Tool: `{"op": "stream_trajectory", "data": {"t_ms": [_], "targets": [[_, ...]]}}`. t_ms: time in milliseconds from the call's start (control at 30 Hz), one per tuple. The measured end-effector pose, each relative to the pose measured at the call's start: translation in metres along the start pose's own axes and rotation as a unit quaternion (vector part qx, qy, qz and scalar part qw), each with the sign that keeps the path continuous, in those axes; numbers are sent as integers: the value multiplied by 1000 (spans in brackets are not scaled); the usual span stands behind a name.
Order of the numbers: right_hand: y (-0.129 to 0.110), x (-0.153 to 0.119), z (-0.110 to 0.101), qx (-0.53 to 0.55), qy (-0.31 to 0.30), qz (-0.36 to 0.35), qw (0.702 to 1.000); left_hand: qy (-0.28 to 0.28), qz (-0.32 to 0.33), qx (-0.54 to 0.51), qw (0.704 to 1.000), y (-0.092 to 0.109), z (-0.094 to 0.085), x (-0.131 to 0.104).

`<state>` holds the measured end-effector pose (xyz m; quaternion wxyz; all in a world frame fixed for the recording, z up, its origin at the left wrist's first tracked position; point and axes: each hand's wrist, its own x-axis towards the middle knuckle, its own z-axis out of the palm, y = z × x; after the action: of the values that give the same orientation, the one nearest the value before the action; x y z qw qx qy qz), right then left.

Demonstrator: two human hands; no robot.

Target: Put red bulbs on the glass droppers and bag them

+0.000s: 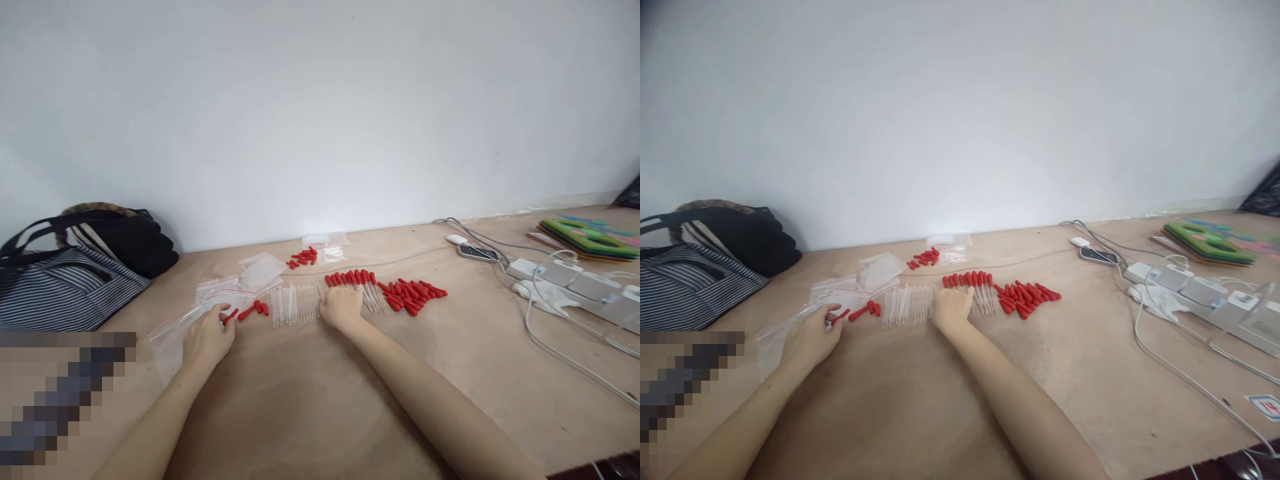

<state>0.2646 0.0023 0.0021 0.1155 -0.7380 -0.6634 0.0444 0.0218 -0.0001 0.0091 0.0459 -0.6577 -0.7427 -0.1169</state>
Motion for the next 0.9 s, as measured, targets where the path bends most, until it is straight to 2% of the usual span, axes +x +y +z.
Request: {"op": "stream_trajectory", "data": {"t_ms": [100, 200, 333, 433, 533, 700, 900], "targets": [[2, 0, -2, -5, -8, -11, 1000, 56, 45, 16, 997, 2, -3, -3], [7, -2, -4, -12, -6, -29, 999, 105, 115, -43, 987, 7, 1, -7], [14, -4, -4, -15, 24, -40, 999, 115, 208, -164, 958, 23, 13, -17], [14, -2, -1, -11, 42, -40, 998, 116, 320, -219, 914, 41, 19, -31], [12, 1, 3, -6, 51, -40, 998, 76, 409, -248, 875, 58, 20, -48], [11, 5, 9, -6, 49, -20, 999, -5, 425, -247, 870, 70, 19, -61], [2, 8, 8, -8, 25, 3, 1000, -38, 393, -250, 884, 71, 22, -59]]}}
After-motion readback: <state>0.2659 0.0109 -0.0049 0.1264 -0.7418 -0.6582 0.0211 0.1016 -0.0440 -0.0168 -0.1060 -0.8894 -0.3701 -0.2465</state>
